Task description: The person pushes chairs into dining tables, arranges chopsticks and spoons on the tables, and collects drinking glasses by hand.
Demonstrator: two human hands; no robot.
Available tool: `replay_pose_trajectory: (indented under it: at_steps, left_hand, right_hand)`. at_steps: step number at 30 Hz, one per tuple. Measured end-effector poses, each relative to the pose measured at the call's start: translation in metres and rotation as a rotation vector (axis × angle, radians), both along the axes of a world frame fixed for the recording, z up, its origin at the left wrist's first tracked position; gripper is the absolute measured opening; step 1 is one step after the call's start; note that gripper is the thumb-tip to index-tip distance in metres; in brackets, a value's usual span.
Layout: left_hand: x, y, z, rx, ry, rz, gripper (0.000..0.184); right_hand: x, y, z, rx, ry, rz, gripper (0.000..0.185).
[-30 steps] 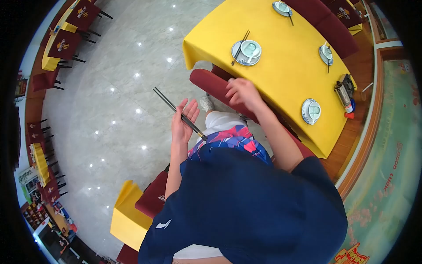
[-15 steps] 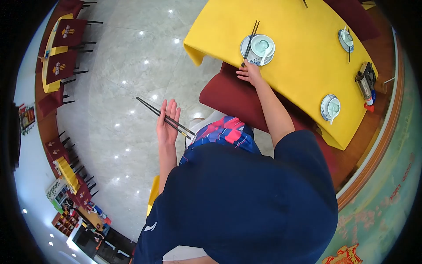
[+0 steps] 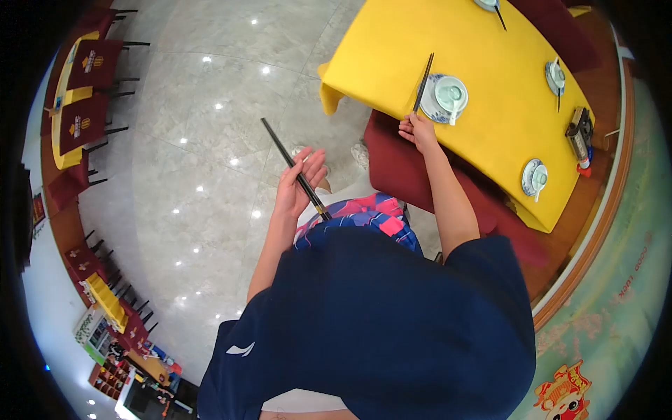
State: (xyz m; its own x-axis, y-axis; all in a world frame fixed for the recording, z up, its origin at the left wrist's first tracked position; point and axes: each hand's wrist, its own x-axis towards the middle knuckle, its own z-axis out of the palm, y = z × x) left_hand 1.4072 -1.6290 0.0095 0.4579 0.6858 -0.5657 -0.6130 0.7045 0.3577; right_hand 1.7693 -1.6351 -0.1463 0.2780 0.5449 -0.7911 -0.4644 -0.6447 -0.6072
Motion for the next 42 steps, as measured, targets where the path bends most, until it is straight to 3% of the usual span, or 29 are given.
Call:
replay_pose_trajectory:
  at_steps: [5, 11, 14, 17, 29, 36, 42]
  left_hand:
    - [-0.068, 0.049, 0.011, 0.097, -0.166, -0.037, 0.049]
    - [-0.139, 0.105, -0.006, 0.207, -0.144, 0.045, 0.051]
    - [-0.150, 0.130, -0.018, 0.165, -0.180, 0.049, 0.052]
    - [-0.152, 0.161, -0.017, 0.221, -0.224, -0.003, 0.052]
    - [-0.123, 0.342, 0.006, 0.270, -0.024, -0.166, 0.048]
    - [-0.073, 0.439, 0.016, 0.291, 0.067, -0.337, 0.047]
    - [-0.019, 0.478, 0.004, 0.247, 0.099, -0.484, 0.045]
  right_hand:
    - [-0.100, 0.027, 0.067, 0.081, 0.067, 0.124, 0.026]
    - [-0.259, 0.071, 0.161, 0.226, 0.005, 0.633, 0.027]
    - [-0.300, 0.083, 0.170, 0.253, 0.054, 0.814, 0.028]
    - [-0.324, 0.099, 0.168, 0.309, -0.098, 0.894, 0.024]
    - [-0.300, 0.248, 0.137, 0.370, 0.309, 0.768, 0.027]
    - [-0.270, 0.328, 0.151, 0.394, 0.267, 0.665, 0.030]
    - [-0.246, 0.343, 0.143, 0.439, 0.174, 0.598, 0.029]
